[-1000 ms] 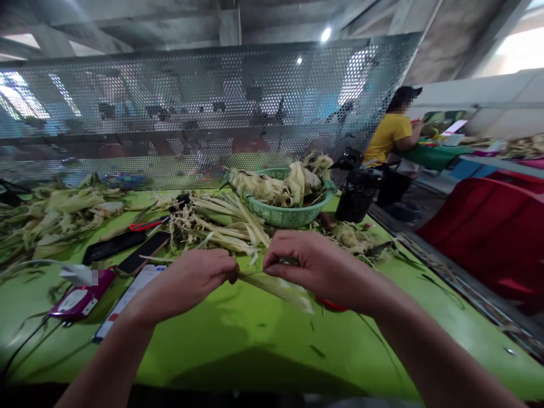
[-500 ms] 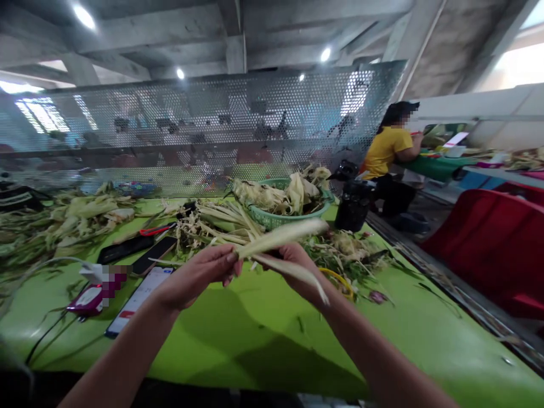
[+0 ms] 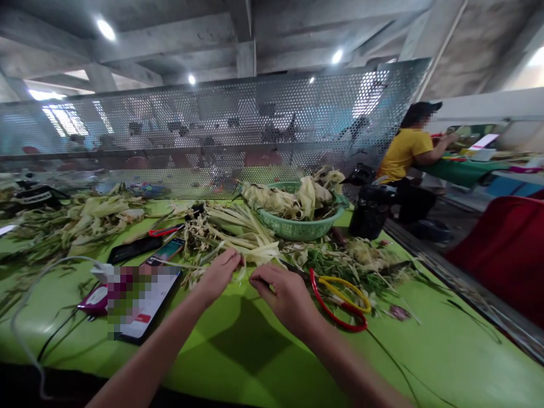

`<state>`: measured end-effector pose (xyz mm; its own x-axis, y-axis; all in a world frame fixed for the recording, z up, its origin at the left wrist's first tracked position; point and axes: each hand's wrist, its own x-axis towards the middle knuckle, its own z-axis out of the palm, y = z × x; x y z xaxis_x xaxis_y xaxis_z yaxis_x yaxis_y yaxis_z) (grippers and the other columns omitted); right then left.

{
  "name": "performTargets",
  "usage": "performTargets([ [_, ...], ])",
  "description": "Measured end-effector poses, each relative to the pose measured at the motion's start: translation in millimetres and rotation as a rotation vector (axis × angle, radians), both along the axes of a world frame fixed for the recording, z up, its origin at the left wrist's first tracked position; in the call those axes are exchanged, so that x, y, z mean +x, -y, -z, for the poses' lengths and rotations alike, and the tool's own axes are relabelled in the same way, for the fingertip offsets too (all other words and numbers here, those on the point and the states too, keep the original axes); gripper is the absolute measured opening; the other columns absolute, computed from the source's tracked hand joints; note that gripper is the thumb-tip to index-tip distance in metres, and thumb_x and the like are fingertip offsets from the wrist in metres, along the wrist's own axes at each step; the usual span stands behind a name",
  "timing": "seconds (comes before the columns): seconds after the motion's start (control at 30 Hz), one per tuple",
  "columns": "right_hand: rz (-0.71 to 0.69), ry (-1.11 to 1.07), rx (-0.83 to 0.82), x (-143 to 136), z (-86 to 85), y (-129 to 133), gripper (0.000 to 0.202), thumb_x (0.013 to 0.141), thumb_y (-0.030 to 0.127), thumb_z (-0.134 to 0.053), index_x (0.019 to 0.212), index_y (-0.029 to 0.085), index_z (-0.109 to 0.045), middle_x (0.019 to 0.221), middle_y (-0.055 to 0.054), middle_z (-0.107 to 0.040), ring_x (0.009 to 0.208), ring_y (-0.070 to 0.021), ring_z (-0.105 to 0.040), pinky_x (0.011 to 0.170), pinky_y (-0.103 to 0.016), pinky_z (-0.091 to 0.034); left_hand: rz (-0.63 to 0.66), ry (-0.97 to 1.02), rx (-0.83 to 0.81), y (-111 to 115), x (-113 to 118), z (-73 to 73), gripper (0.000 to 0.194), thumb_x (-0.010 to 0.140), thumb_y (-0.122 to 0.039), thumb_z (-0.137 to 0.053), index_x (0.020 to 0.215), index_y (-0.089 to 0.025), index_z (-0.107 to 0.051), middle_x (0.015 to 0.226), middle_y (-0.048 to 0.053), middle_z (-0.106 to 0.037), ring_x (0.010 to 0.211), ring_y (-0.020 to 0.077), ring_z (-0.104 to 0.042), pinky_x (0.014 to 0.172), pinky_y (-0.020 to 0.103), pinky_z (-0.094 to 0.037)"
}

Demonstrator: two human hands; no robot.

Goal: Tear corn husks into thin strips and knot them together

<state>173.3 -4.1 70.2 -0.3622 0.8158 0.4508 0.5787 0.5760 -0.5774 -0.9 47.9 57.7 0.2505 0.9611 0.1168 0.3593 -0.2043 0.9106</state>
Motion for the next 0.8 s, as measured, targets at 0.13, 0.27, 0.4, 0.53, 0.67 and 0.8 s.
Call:
performTargets([
  [0.13,-0.064,0.079,0.052,-0.8,1.0,3.0,0.019,0.092,0.026,-0.049,0.087,0.020,-0.066,0.080,-0.004,-0.065,0.073,-0.0152,-0.059,0.068,-0.025,-0.044,-0.001,-0.212,0.126,2.2,2.3,3.7,0.020,0.092,-0.026,-0.035,0.075,-0.020,-0.043,0.070,-0.001,-0.049,0.067,0.0138,-0.044,0.063,0.026,-0.031],
  [0.27,-0.113,0.083,0.089,5.1,-4.3,3.0,0.018,0.092,0.025,-0.050,0.088,0.020,-0.067,0.075,-0.004,-0.063,0.069,-0.0135,-0.058,0.065,-0.023,-0.043,0.051,-0.428,0.304,9.4,0.0,4.1,0.025,0.094,-0.028,-0.032,0.078,-0.020,-0.048,0.074,0.001,-0.054,0.067,0.0154,-0.047,0.064,0.027,-0.032],
  [0.4,-0.080,0.007,0.121,17.4,-22.7,-4.1,0.015,0.090,0.026,-0.055,0.088,0.021,-0.068,0.076,-0.003,-0.065,0.069,-0.0128,-0.059,0.065,-0.022,-0.043,0.312,-0.379,0.356,21.1,-7.0,-4.5,0.024,0.093,-0.028,-0.038,0.084,-0.019,-0.059,0.085,0.005,-0.063,0.077,0.0164,-0.054,0.070,0.026,-0.037],
  [0.53,0.045,-0.164,0.014,24.8,-30.5,-20.2,0.014,0.084,0.031,-0.061,0.079,0.020,-0.068,0.074,-0.002,-0.065,0.069,-0.0149,-0.059,0.065,-0.025,-0.043,0.515,-0.129,0.173,36.6,-10.9,-19.7,0.021,0.091,-0.029,-0.045,0.085,-0.018,-0.063,0.085,0.003,-0.063,0.080,0.0147,-0.055,0.074,0.024,-0.039],
  [0.67,0.035,-0.376,-0.235,16.3,-15.6,-29.6,0.020,0.075,0.038,-0.066,0.075,0.019,-0.067,0.070,-0.001,-0.062,0.067,-0.0164,-0.056,0.064,-0.028,-0.044,0.407,0.272,-0.077,42.2,-10.1,-28.2,0.027,0.089,-0.041,-0.048,0.084,-0.017,-0.059,0.074,-0.001,-0.052,0.064,0.0098,-0.044,0.060,0.020,-0.035],
  [0.8,-0.016,-0.488,-0.379,-3.0,0.5,-18.9,0.025,0.074,0.045,-0.064,0.072,0.020,-0.066,0.070,-0.002,-0.061,0.068,-0.0182,-0.055,0.066,-0.032,-0.045,0.089,0.321,-0.035,30.3,-8.2,-25.4,0.027,0.090,-0.041,-0.044,0.081,-0.017,-0.055,0.071,-0.002,-0.048,0.058,0.0089,-0.036,0.055,0.021,-0.029],
])
